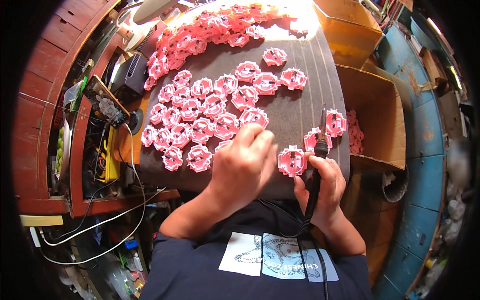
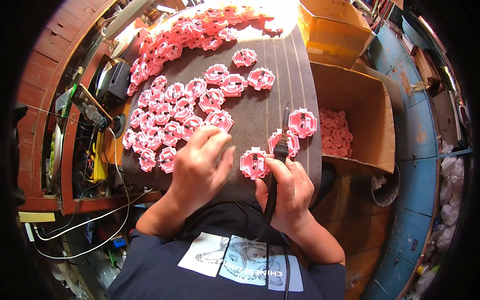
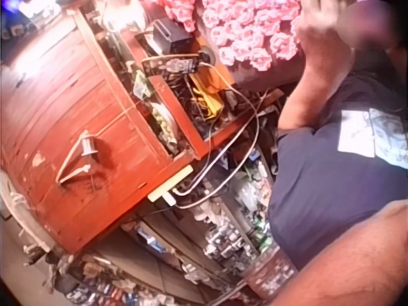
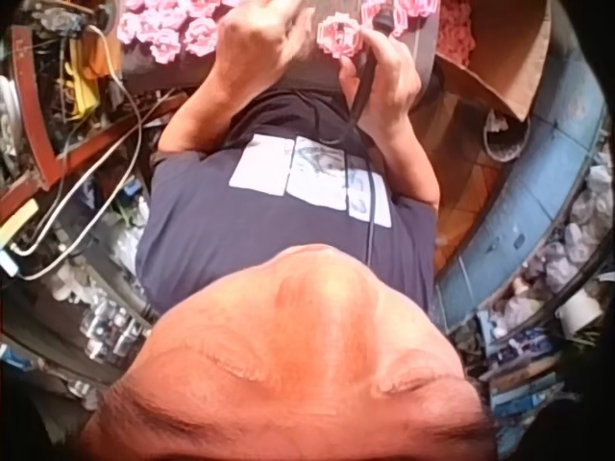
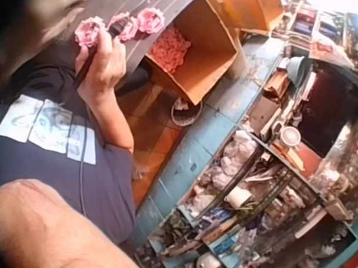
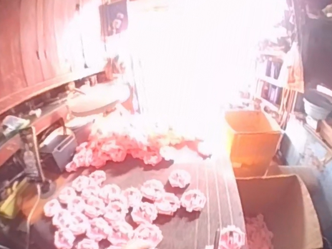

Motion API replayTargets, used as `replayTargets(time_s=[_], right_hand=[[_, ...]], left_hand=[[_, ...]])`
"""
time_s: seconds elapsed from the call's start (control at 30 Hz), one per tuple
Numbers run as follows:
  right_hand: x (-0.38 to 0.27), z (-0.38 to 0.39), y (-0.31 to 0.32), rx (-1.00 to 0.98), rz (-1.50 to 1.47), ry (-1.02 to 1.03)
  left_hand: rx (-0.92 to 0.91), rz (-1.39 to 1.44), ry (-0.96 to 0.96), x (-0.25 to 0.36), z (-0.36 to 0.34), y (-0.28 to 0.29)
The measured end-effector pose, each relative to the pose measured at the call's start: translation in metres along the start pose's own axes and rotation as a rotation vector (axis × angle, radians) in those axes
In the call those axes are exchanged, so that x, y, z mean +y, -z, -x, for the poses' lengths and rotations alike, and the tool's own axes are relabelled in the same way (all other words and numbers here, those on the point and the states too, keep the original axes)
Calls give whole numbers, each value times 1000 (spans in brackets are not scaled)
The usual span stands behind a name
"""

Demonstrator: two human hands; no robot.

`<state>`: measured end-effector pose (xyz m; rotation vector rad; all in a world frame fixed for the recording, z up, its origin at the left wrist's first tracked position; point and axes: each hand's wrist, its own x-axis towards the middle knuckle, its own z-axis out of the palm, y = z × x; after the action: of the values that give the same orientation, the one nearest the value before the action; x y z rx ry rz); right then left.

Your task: The person uses a soldering iron to apply solder to small pink plastic components on a workbench. They pick up each component, apply heat and solder, then place the finished piece into a cardboard box.

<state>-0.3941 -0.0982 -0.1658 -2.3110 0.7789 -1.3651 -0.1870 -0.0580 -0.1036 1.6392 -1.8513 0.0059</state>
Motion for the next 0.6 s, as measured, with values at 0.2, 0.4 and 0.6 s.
replayTargets(time_s=[0.2,0.4,0.6], right_hand=[[-3,-9,8,-51,33,22],[1,-18,12,-125,71,29],[7,-29,11,-166,97,-16]], left_hand=[[-184,-289,69,-8,-12,-16],[-145,-248,0,-12,-14,-21],[-154,-164,-59,-5,-5,-11]])
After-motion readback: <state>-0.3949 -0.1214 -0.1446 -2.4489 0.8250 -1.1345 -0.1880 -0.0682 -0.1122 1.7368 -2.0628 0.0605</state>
